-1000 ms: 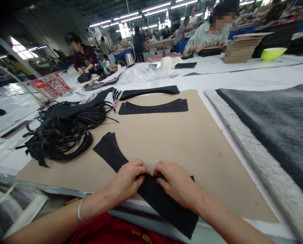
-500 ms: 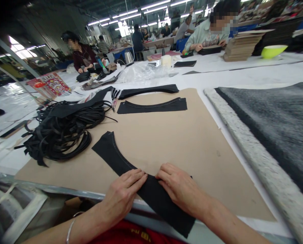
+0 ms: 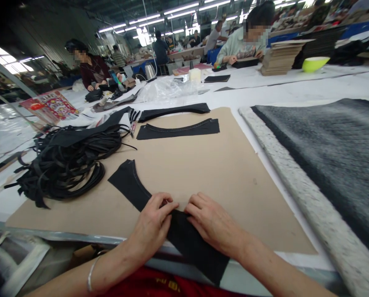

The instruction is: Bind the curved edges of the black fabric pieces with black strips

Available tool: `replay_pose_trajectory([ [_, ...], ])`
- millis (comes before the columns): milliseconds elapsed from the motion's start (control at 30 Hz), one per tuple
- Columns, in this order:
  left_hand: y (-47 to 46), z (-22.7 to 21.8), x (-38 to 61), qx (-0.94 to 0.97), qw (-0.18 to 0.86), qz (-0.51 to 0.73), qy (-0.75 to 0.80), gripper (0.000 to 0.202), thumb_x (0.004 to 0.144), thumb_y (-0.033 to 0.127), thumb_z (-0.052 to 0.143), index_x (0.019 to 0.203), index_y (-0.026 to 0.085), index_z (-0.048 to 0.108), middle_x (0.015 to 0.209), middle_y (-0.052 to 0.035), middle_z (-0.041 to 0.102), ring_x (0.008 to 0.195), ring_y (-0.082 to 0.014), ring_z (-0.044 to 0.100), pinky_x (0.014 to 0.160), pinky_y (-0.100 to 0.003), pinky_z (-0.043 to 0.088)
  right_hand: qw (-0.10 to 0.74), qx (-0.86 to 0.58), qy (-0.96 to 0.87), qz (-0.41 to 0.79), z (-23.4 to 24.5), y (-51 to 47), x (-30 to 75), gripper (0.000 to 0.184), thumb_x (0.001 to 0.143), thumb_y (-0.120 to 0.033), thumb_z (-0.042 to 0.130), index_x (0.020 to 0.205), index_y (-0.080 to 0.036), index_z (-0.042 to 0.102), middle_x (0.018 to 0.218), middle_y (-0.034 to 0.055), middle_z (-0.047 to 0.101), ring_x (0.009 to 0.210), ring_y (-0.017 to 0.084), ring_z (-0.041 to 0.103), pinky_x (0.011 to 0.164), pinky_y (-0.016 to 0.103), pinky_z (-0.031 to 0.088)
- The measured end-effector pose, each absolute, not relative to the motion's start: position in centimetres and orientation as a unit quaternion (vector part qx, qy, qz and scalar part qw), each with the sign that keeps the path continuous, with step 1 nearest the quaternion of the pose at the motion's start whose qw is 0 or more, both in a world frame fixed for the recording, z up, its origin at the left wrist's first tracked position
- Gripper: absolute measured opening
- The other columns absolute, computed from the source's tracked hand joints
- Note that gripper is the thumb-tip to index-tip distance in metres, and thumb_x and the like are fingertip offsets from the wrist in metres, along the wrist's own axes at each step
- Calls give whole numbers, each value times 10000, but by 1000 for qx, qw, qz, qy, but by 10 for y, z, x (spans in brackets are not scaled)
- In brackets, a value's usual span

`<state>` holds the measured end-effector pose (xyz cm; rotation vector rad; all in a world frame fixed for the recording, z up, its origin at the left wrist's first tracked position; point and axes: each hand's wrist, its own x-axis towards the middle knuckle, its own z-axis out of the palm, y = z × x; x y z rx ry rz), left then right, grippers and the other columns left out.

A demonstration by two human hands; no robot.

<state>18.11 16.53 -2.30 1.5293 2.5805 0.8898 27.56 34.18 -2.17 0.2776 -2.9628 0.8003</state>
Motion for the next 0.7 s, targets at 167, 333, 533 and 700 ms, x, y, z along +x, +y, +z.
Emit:
replay_pose_trajectory([
  [167, 176, -16, 181, 507, 74, 242, 824, 240, 819, 75, 521, 1007, 190, 616, 979, -46, 590, 963, -211, 507, 901, -383, 460, 23, 47, -967, 250, -20, 343, 276, 100, 918, -246, 499, 985, -202, 558, 988, 46, 559, 933, 203, 485, 836, 363, 412],
  [333, 183, -11, 176, 516, 120, 219, 819, 268, 774, 27, 503, 928, 191, 648, 910, -32, 608, 927, -192, 530, 860, -329, 452, -9, 45, -971, 236, -11, 350, 277, 198, 827, -365, 651, 914, -218, 550, 936, 8, 596, 907, 212, 497, 809, 373, 372],
  [533, 185, -9, 174, 524, 140, 226, 809, 341, 729, -9, 460, 895, 199, 673, 874, -23, 610, 894, -172, 545, 808, -285, 443, -47, 19, -957, 286, -10, 357, 272, 132, 752, -204, 667, 830, -220, 562, 824, -18, 582, 825, 173, 497, 739, 314, 341],
  [700, 190, -4, 173, 511, 168, 224, 813, 336, 705, -9, 449, 841, 200, 673, 848, -19, 613, 879, -167, 555, 790, -274, 437, -67, 2, -937, 342, -8, 362, 270, 97, 728, -164, 614, 797, -221, 578, 873, -12, 557, 798, 140, 500, 700, 267, 342],
])
